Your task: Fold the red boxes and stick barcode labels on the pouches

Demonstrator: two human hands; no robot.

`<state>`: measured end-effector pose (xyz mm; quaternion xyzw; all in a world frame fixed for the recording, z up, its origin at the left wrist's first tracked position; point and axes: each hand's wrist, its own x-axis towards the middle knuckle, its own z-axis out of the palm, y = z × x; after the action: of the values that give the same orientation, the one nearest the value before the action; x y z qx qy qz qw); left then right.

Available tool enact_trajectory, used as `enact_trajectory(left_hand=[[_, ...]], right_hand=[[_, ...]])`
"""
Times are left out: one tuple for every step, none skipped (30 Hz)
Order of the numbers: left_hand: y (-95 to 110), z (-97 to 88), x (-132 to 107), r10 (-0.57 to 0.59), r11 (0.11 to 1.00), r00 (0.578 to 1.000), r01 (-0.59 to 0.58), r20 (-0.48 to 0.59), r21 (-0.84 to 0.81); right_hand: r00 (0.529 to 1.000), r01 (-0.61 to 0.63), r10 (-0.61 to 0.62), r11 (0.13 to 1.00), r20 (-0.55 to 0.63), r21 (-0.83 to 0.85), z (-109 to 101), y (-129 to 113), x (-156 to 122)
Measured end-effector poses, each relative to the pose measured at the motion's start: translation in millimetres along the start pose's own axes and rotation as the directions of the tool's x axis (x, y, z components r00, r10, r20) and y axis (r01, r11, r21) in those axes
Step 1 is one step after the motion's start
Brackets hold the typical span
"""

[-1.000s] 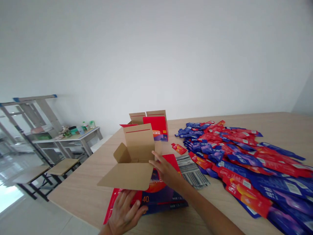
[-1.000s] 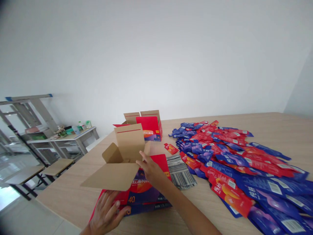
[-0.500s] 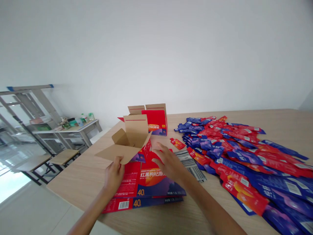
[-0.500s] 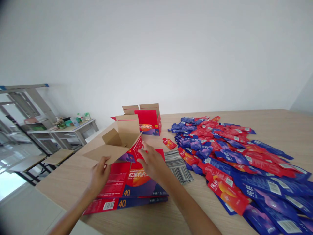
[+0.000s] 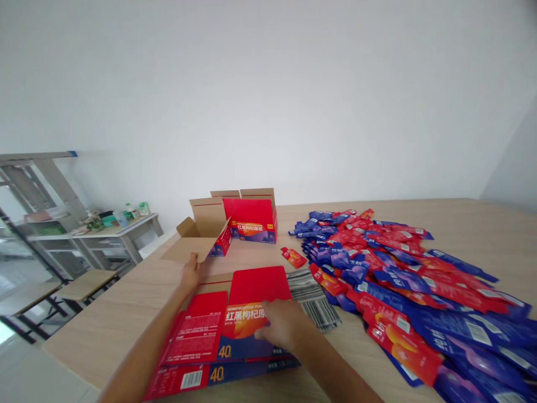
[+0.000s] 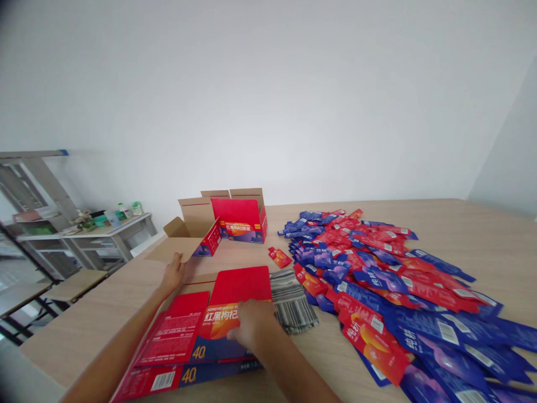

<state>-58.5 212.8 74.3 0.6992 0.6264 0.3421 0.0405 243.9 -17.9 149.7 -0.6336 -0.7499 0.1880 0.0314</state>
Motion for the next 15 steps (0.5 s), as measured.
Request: enact_trajectory(left_hand=[[-1.7,2.3,1.1,-0.014,1.0,1.0,0.014,0.006,-0.019],[-3.9,4.2,-0.2,-0.027,0.999,1.0,0.027,0.014,-0.031],[-6.8,5.8,-3.7,-0.037,0.998,0.999,0.038,0.026,-0.05],[-10.5,7.1,-9.3,-0.045,0.995,0.998,0.048,0.045,-0.087],[-15.1,8.3,-16.4,-0.051,0.989,0.996,0.06,0.07,-0.137],[-20.7,9.2,-24.7,-0.057,0.977,0.994,0.075,0.096,-0.199],[-27.1,9.9,-33.6,-0.063,0.962,0.991,0.092,0.119,-0.257],[-34.3,10.4,-42.5,-0.072,0.949,0.988,0.111,0.138,-0.295],[-42.0,10.6,-51.1,-0.08,0.946,0.985,0.123,0.15,-0.302],[-49.7,10.5,-59.1,-0.082,0.953,0.983,0.126,0.163,-0.277],[-57.1,10.2,-66.4,-0.083,0.964,0.98,0.124,0.181,-0.235],[-63.6,9.7,-73.0,-0.077,0.975,0.977,0.115,0.199,-0.19],[-68.9,8.8,-79.0,-0.073,0.982,0.974,0.107,0.214,-0.153],[-72.9,7.5,-84.6,-0.07,0.986,0.972,0.101,0.223,-0.135],[-75.3,5.8,-89.8,-0.067,0.985,0.972,0.1,0.225,-0.141]], right_hand=[[0.999,-0.05,0.05,0.999,-0.007,-0.02,3.0,-3.1,4.1],[0.995,-0.102,0.101,0.994,-0.021,-0.049,6.7,-5.3,9.6],[0.989,-0.149,0.147,0.986,-0.026,-0.077,10.8,-6.6,16.2],[0.983,-0.186,0.185,0.978,-0.02,-0.096,15.3,-6.8,23.4],[0.977,-0.214,0.214,0.971,-0.013,-0.101,20.0,-6.0,30.8],[0.971,-0.24,0.241,0.966,-0.01,-0.094,24.5,-4.2,38.0],[0.963,-0.268,0.267,0.96,-0.017,-0.076,28.9,-1.7,44.7],[0.956,-0.293,0.291,0.954,-0.038,-0.058,32.9,1.4,50.7],[0.949,-0.311,0.307,0.949,-0.073,-0.046,36.5,4.9,55.8],[0.942,-0.322,0.317,0.946,-0.108,-0.039,39.6,8.5,59.9],[0.94,-0.323,0.316,0.946,-0.13,-0.035,42.1,12.1,63.2],[0.943,-0.31,0.302,0.95,-0.142,-0.036,44.0,15.6,65.7],[0.947,-0.293,0.284,0.955,-0.153,-0.041,45.1,18.9,67.5],[0.948,-0.282,0.27,0.958,-0.171,-0.05,45.4,22.0,68.7],[0.945,-0.276,0.259,0.959,-0.198,-0.061,44.8,25.0,69.5]])
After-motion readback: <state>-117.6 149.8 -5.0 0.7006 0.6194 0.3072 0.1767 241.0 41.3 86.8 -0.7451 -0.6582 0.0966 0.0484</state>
